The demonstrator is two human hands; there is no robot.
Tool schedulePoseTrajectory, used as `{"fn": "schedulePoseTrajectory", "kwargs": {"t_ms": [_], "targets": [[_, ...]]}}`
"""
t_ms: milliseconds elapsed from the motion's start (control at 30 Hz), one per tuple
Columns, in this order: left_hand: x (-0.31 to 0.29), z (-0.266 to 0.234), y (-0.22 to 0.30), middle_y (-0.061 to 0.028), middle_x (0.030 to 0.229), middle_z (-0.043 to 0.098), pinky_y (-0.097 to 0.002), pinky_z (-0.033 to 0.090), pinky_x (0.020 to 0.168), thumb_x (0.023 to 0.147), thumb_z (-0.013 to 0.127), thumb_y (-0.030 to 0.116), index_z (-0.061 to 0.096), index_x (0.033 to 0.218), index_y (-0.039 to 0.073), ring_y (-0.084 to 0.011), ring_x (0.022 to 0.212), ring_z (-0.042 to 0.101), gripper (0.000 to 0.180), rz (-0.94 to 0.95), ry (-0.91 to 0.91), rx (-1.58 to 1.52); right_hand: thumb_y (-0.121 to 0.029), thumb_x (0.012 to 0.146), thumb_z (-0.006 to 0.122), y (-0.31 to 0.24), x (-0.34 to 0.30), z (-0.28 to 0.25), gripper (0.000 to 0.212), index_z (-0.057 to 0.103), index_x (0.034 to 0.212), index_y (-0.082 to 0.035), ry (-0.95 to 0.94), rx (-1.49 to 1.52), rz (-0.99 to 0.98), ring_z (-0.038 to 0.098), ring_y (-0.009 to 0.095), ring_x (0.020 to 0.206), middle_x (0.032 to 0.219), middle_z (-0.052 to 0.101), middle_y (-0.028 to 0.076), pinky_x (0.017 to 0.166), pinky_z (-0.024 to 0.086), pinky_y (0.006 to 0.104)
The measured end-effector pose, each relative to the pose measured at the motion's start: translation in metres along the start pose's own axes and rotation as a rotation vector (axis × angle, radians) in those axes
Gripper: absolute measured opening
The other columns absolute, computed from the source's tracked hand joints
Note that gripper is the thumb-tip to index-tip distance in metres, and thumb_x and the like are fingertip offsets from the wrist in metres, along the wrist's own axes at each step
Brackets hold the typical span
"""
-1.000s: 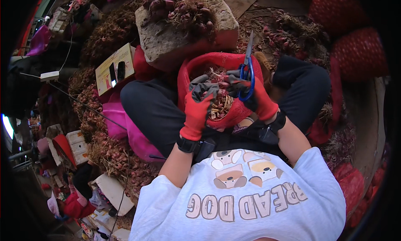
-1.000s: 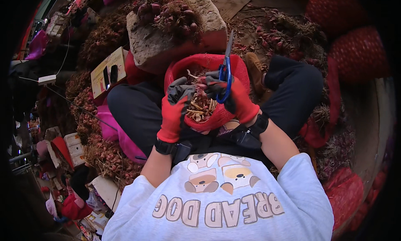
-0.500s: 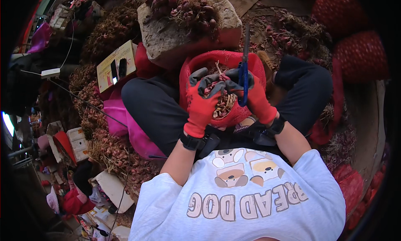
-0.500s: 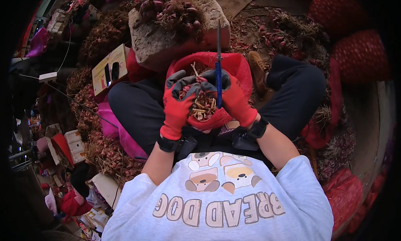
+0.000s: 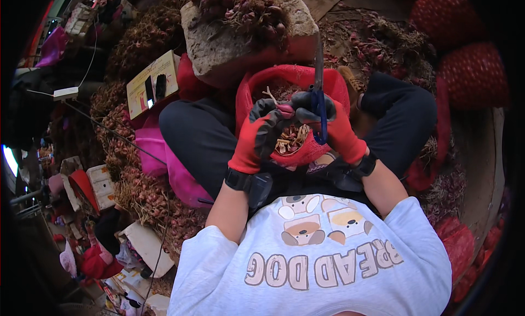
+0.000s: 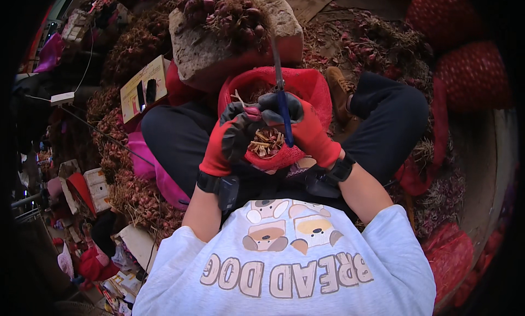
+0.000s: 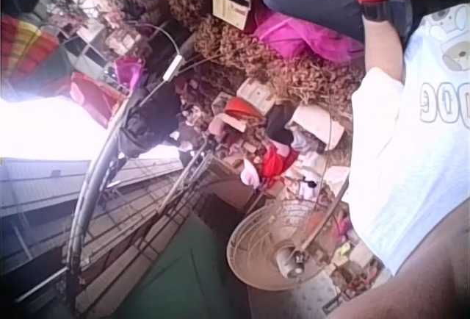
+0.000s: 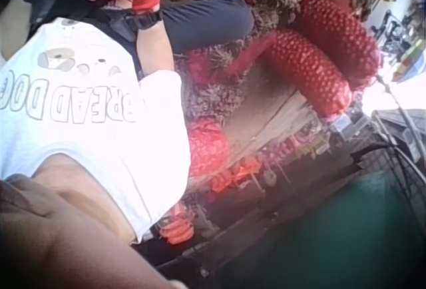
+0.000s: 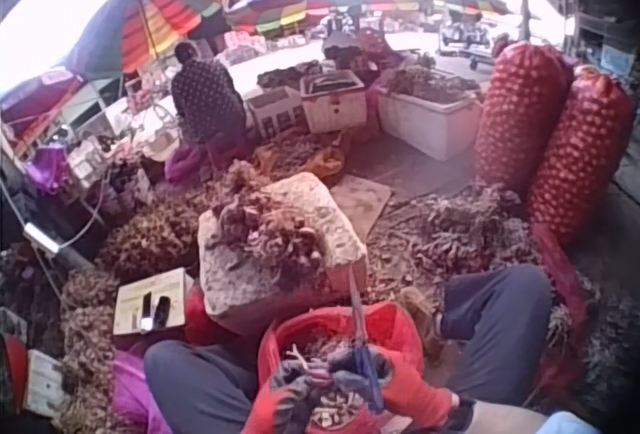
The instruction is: Trimming and cleaning shallots using scissors and placing them into a mesh bag.
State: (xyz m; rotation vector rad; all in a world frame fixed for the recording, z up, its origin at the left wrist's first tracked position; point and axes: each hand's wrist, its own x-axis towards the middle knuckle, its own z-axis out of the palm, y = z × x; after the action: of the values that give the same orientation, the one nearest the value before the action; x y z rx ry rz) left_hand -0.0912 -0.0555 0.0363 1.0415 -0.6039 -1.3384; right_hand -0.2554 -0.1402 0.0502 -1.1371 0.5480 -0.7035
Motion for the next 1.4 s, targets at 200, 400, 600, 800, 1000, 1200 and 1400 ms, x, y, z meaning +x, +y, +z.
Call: {"fn": "schedulePoseTrajectory", "kwargs": {"t_ms": [200, 400, 600, 800, 1000, 1200, 1400], "targets": [[-0.001, -0.009, -0.008, -0.0055, 0.086, 0.06, -0.0217, 0.047, 0.07, 0.082, 0.061, 0.0, 0.05, 0.104, 0.002, -0.0129, 0.079, 0.061, 0.024, 0.472, -0.146, 0.952, -0.012, 0.081, 0.069, 0.008, 0.002, 0.0, 0.029, 0.059, 0.105, -0.001, 0.026, -0.004, 0.048, 0.059, 0.01, 0.087, 0.096, 0.062, 0.004, 0.076, 0.048, 0.0249], [-0.005, -0.004, -0.006, -0.0019, 0.096, 0.058, -0.0243, 0.048, 0.076, 0.09, 0.055, 0.01, 0.051, 0.105, 0.004, -0.0114, 0.087, 0.058, 0.017, -0.042, -0.008, 0.057, -0.016, 0.081, 0.067, 0.005, 0.003, 0.001, 0.029, 0.059, 0.103, 0.0, 0.007, 0.03, 0.1, 0.059, 0.01, 0.084, 0.092, 0.063, 0.004, 0.075, 0.047, 0.0238], [-0.01, 0.001, 0.0, -0.0046, 0.101, 0.058, -0.0236, 0.046, 0.081, 0.09, 0.053, 0.007, 0.05, 0.108, 0.001, -0.0092, 0.091, 0.056, 0.019, -0.033, -0.035, -0.04, -0.016, 0.081, 0.066, 0.019, 0.001, -0.011, 0.028, 0.058, 0.104, 0.0, 0.048, 0.253, 0.247, 0.061, 0.01, 0.079, 0.089, 0.061, 0.004, 0.07, 0.049, 0.0226], [-0.012, 0.005, 0.003, -0.0043, 0.097, 0.06, -0.0226, 0.045, 0.08, 0.088, 0.056, 0.005, 0.052, 0.107, 0.001, -0.0095, 0.09, 0.056, 0.02, 0.063, 0.019, 0.123, -0.016, 0.082, 0.064, 0.019, -0.001, -0.012, 0.028, 0.059, 0.104, -0.001, 0.011, 0.236, 0.284, 0.06, 0.009, 0.078, 0.088, 0.062, 0.003, 0.068, 0.049, 0.0222], [-0.01, -0.002, -0.003, -0.0034, 0.096, 0.06, -0.0224, 0.044, 0.08, 0.086, 0.056, 0.002, 0.053, 0.104, 0.001, -0.0095, 0.088, 0.057, 0.019, 0.094, 0.069, 0.172, -0.019, 0.082, 0.064, 0.025, -0.003, -0.014, 0.029, 0.06, 0.104, 0.0, -0.025, 0.15, 0.222, 0.06, 0.009, 0.08, 0.09, 0.063, 0.004, 0.069, 0.048, 0.0224], [-0.012, -0.006, -0.002, -0.0031, 0.093, 0.059, -0.0221, 0.044, 0.079, 0.083, 0.055, -0.001, 0.054, 0.106, 0.0, -0.0091, 0.086, 0.056, 0.022, 0.018, 0.047, 0.041, -0.018, 0.082, 0.064, 0.022, -0.002, -0.011, 0.028, 0.06, 0.103, 0.0, -0.024, 0.32, 0.316, 0.06, 0.01, 0.08, 0.091, 0.063, 0.005, 0.071, 0.048, 0.0223], [-0.011, 0.005, 0.003, -0.0039, 0.095, 0.059, -0.022, 0.044, 0.08, 0.081, 0.057, -0.001, 0.055, 0.108, -0.001, -0.0083, 0.088, 0.055, 0.027, -0.017, 0.108, 0.196, -0.013, 0.084, 0.063, 0.023, -0.002, -0.006, 0.023, 0.059, 0.102, 0.0, -0.079, 0.087, 0.194, 0.061, 0.01, 0.083, 0.093, 0.064, 0.005, 0.072, 0.049, 0.0225]]}}
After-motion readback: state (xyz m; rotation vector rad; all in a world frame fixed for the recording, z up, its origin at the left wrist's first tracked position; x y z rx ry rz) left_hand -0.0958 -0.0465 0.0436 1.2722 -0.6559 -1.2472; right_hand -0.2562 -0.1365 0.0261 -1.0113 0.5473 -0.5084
